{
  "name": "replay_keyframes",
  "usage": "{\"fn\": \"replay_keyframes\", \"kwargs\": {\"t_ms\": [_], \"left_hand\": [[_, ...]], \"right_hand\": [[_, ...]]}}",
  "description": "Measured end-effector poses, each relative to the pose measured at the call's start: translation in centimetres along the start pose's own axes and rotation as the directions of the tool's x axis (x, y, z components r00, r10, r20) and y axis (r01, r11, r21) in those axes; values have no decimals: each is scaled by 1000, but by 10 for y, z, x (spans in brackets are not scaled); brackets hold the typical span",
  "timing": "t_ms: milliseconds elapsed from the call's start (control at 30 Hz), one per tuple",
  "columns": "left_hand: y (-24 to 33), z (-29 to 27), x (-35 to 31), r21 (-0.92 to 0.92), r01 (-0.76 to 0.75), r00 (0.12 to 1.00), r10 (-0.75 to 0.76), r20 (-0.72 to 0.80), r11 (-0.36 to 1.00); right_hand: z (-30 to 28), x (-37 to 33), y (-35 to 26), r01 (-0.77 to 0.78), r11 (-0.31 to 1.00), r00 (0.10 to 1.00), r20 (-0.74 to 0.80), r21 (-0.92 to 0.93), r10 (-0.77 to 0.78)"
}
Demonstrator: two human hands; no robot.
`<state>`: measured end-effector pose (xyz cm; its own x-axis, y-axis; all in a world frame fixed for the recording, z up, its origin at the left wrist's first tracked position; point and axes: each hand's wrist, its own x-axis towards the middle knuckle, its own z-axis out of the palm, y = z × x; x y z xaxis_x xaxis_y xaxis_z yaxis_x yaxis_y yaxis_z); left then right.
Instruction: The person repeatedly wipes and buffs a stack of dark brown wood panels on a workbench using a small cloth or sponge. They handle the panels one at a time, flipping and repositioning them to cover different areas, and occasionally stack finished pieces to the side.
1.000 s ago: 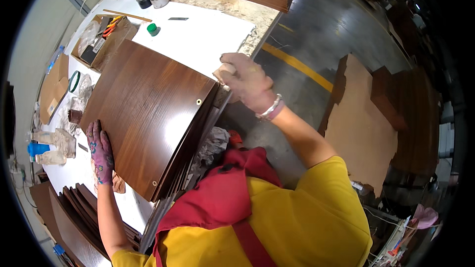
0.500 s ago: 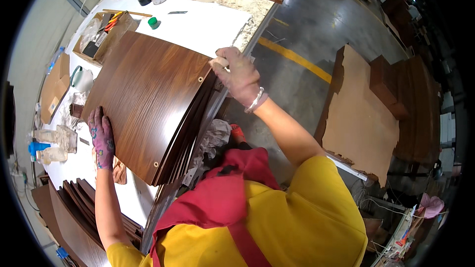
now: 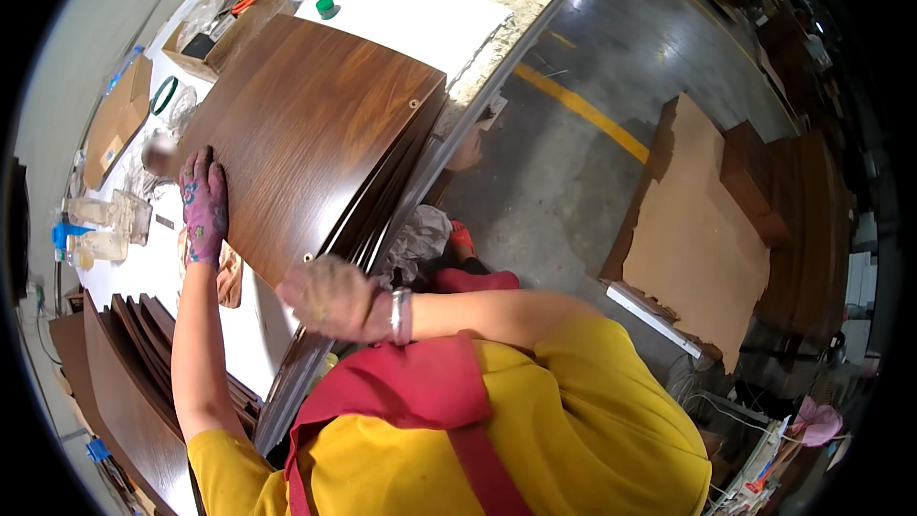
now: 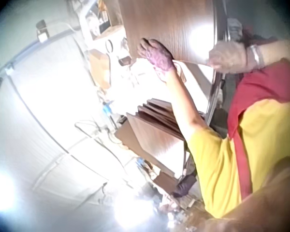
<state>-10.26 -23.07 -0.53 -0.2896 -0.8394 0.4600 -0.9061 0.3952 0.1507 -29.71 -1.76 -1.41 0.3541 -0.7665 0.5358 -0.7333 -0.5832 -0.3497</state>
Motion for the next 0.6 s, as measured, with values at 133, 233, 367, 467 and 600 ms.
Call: {"fn": "replay_keyframes", "kwargs": {"t_ms": [133, 233, 367, 467, 600], "left_hand": [[-7, 11, 2, 17, -3, 1000, 3, -9, 1000], [-7, 0, 5, 111, -3, 998, -4, 63, 994], [34, -39, -1, 109, -72, 976, 47, 211, 991], [130, -52, -22, 239, -313, 944, 330, -33, 919], [191, -23, -40, 32, 29, 994, -32, 103, 999]], "right_hand": [[-2, 6, -19, 226, 928, 972, -9, 295, -234], [-41, 24, 31, 205, 810, 971, -216, 549, -99], [-107, 84, 106, -469, 412, 881, 381, 781, 280], [-103, 137, 141, -419, 478, 899, 425, 772, 103], [-73, 196, 94, -413, 524, 686, 633, 745, -359]]}}
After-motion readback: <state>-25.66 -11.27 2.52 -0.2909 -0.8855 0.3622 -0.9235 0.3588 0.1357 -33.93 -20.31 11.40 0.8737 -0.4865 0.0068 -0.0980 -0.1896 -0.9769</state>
